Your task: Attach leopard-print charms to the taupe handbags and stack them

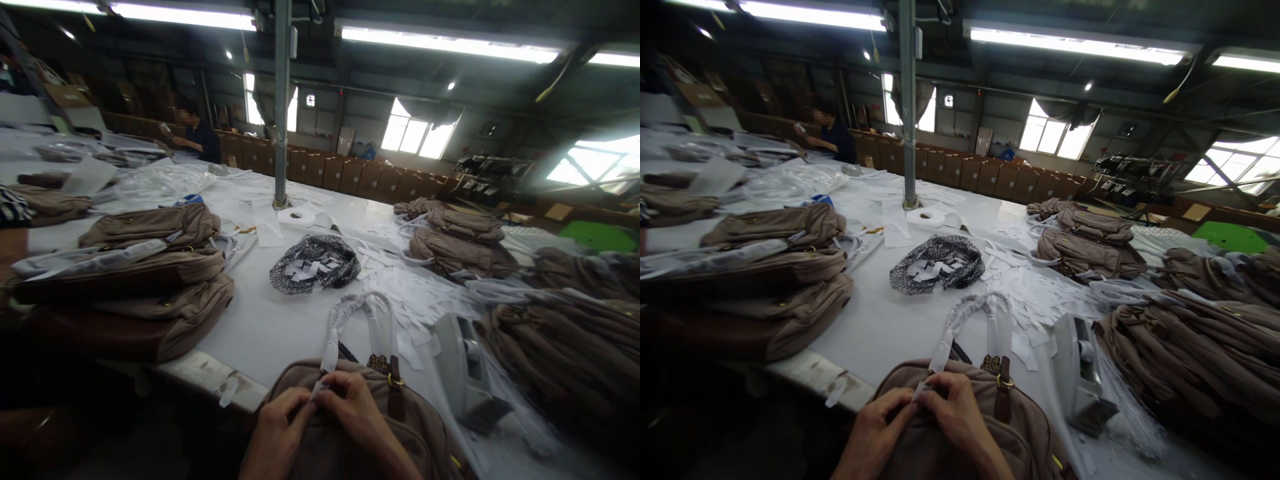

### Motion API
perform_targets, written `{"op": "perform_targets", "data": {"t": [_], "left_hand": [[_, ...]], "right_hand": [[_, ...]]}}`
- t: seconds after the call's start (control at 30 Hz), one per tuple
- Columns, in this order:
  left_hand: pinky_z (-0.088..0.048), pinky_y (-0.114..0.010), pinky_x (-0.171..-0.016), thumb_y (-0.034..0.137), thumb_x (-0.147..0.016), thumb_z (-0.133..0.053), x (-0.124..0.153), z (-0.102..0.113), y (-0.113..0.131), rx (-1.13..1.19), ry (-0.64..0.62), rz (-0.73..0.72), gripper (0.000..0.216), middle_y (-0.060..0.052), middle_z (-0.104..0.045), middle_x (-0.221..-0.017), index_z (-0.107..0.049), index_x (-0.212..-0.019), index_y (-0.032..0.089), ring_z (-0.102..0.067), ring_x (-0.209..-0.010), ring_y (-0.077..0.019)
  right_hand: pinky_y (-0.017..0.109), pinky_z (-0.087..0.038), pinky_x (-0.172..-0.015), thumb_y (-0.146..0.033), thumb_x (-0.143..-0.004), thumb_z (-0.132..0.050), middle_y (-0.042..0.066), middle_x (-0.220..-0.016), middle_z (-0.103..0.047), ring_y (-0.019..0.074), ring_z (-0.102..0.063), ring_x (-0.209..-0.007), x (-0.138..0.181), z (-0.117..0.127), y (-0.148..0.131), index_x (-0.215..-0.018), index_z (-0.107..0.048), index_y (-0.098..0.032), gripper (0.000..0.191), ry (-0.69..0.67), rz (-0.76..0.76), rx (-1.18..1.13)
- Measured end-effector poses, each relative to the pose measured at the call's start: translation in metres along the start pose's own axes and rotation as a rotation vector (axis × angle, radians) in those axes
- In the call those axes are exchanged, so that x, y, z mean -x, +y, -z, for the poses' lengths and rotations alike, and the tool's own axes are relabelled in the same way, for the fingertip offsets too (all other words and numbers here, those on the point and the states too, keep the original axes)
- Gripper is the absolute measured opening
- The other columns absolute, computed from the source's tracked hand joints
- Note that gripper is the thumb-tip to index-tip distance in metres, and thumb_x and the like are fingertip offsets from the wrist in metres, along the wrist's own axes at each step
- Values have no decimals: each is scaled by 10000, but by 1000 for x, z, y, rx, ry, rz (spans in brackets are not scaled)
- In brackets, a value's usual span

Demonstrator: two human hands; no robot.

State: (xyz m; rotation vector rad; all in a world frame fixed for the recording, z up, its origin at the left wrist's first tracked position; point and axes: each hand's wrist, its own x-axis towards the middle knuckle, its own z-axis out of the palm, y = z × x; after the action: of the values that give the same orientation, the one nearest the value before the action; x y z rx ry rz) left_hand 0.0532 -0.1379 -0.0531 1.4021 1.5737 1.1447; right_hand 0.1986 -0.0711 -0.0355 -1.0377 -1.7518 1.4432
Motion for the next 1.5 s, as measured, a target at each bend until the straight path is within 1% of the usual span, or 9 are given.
{"op": "perform_targets", "data": {"t": [0.1,0.23,0.37,0.57,0.8,0.97,1.23,1.4,1.5], "left_hand": [[-466,-238,-769,322,-870,-495,4,-1,-2,-20,23,6,214,-20,-691,-871,-688,-900,236,-626,-845,-180],[-454,-253,-735,238,-864,-482,9,-3,2,-67,70,15,195,-31,-683,-837,-675,-849,215,-617,-815,-184],[-427,-254,-704,170,-829,-504,12,-5,5,-93,110,22,162,-25,-663,-801,-651,-774,207,-603,-797,-171],[-415,-251,-733,213,-740,-654,19,-8,3,-52,107,6,97,-10,-629,-850,-649,-836,226,-579,-822,-161],[-407,-242,-678,229,-791,-622,12,-11,-6,35,131,21,71,6,-631,-739,-676,-746,220,-587,-756,-145],[-407,-239,-689,168,-782,-605,12,-10,-4,46,141,17,88,6,-635,-748,-672,-756,217,-584,-766,-142],[-417,-226,-679,199,-785,-597,13,-11,-3,40,145,9,80,6,-629,-799,-660,-832,211,-574,-755,-134],[-395,-219,-618,188,-790,-583,12,-16,-7,16,186,-11,75,7,-608,-743,-657,-785,196,-559,-707,-127],[-406,-222,-636,175,-795,-576,12,-18,-8,27,203,-28,89,0,-617,-751,-662,-796,196,-569,-732,-135]], "right_hand": [[243,-434,-631,-254,-757,-645,14,-716,-682,176,-595,-694,2,-1,-2,-765,-719,-168,114,-23,6,57],[262,-444,-679,-225,-740,-650,18,-810,-685,204,-604,-764,5,0,-4,-881,-693,-193,151,-90,31,143],[268,-437,-664,-267,-780,-609,20,-753,-673,213,-602,-739,3,3,2,-789,-681,-200,99,-178,69,197],[268,-441,-688,-350,-788,-607,24,-768,-686,224,-622,-767,0,9,7,-779,-685,-220,152,-209,50,241],[266,-462,-641,-388,-775,-610,39,-741,-683,230,-624,-726,3,11,0,-762,-699,-224,186,-235,29,249],[264,-482,-663,-394,-753,-630,46,-775,-698,240,-640,-765,6,7,7,-817,-706,-233,189,-134,55,313],[204,-499,-601,-433,-758,-596,11,-702,-693,182,-631,-646,7,4,9,-839,-697,-198,268,-25,37,347],[198,-510,-649,-433,-733,-601,23,-765,-707,204,-653,-740,6,3,8,-800,-691,-189,269,-16,38,334],[199,-496,-554,-451,-736,-595,21,-727,-684,186,-626,-659,6,1,10,-824,-680,-183,295,-14,-45,303]]}}
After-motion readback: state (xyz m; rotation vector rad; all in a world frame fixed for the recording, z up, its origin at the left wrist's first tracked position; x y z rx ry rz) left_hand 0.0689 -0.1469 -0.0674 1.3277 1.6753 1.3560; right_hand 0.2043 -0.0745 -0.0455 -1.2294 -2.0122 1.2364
